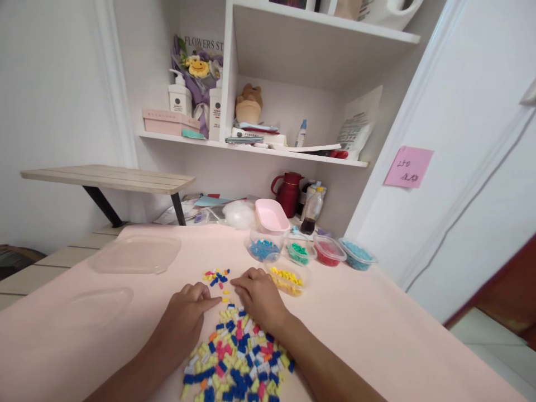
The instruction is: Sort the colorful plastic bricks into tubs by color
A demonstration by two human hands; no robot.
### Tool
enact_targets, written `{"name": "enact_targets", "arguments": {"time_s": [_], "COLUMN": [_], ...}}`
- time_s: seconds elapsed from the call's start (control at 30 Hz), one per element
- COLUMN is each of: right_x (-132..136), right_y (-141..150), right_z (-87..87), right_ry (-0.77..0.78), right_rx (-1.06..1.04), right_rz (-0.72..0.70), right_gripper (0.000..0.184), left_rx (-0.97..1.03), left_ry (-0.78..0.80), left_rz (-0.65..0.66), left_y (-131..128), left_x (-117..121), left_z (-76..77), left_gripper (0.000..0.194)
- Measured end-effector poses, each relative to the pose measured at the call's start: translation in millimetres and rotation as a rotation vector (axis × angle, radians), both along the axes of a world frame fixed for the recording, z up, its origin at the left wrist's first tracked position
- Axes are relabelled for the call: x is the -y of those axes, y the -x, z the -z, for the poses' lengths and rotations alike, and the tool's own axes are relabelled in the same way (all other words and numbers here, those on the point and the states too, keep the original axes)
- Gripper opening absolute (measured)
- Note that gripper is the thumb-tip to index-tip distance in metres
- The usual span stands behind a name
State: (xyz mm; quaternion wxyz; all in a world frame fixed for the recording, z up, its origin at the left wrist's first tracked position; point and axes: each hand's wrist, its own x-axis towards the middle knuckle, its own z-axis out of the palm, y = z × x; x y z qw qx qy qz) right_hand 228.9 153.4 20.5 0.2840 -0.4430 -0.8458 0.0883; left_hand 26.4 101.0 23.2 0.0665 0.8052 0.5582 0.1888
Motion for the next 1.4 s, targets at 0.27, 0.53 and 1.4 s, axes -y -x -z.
{"name": "enact_targets", "arguments": {"time_s": [0.27,0.53,1.4], "right_x": [1.4,5.6,26.6], "right_y": [7.0,13.2,2.9], "right_z": [-2.3,-4.7,-31.7], "right_ry": [-0.08,-0.046,0.152], "right_rx": [0.133,0.015,0.12], "right_rz": [-0.024,-0.029,0.063], "right_gripper": [0.019,0.011,0.038], "left_rx": [-0.051,-0.053,0.059], "left_ry": [-0.003,-0.031,0.014], "left_rz": [0.012,-0.011,-0.049], "left_y": [-0.6,-1.5,0.7], "left_x": [0.8,-0.3,-1.0], "left_z": [1.1,2.6,-1.1], "left_gripper": [0.054,0.056,0.054]}}
